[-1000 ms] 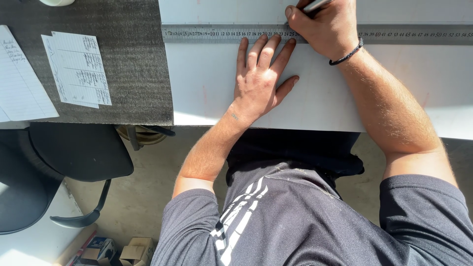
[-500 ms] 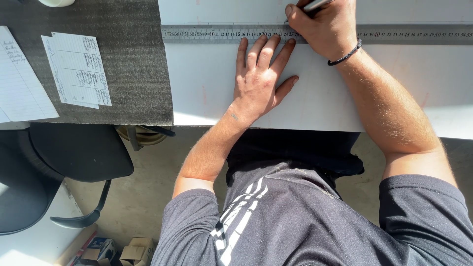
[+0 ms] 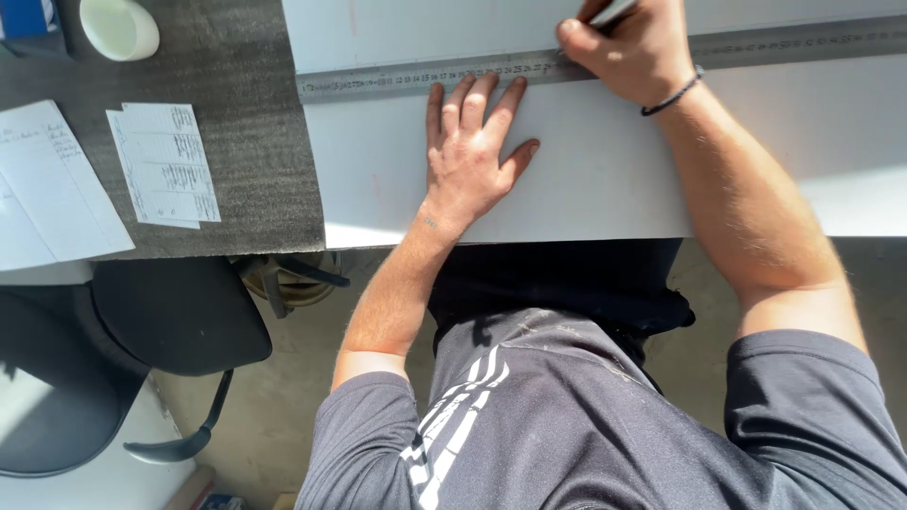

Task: Measure and mark points on a large white sheet using a ruler, pen, and calculator.

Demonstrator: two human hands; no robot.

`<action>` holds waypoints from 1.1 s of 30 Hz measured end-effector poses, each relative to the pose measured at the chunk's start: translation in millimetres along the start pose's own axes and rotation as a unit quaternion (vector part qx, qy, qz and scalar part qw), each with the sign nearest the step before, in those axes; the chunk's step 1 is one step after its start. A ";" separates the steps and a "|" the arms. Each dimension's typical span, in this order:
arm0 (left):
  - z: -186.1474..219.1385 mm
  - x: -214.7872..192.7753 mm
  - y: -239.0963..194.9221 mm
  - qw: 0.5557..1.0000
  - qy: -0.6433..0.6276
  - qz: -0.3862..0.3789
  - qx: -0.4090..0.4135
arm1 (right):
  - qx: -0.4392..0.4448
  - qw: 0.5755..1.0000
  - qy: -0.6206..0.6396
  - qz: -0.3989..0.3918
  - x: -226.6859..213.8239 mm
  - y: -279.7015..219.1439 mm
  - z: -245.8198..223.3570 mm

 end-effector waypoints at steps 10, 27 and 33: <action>52.4 10.8 15.1 0.995 0.041 -0.006 0.087 | -0.085 0.996 -0.025 0.021 4.2 24.7 -41.5; 49.4 11.8 15.2 0.992 0.081 0.053 0.080 | -0.164 0.826 -0.444 0.306 -222.2 -102.6 -13.5; 49.8 10.0 15.4 0.994 0.070 0.048 0.075 | -0.122 0.782 -0.522 0.318 -216.5 -97.5 -14.6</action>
Point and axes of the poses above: each hand's wrist, its own y-axis towards the middle knuckle, its own x-axis out of the palm, z = x × y, the point moved 8 cm from there along y, towards the middle knuckle, and after that the axes turned 1 degree about -y, right-handed, at the moved point
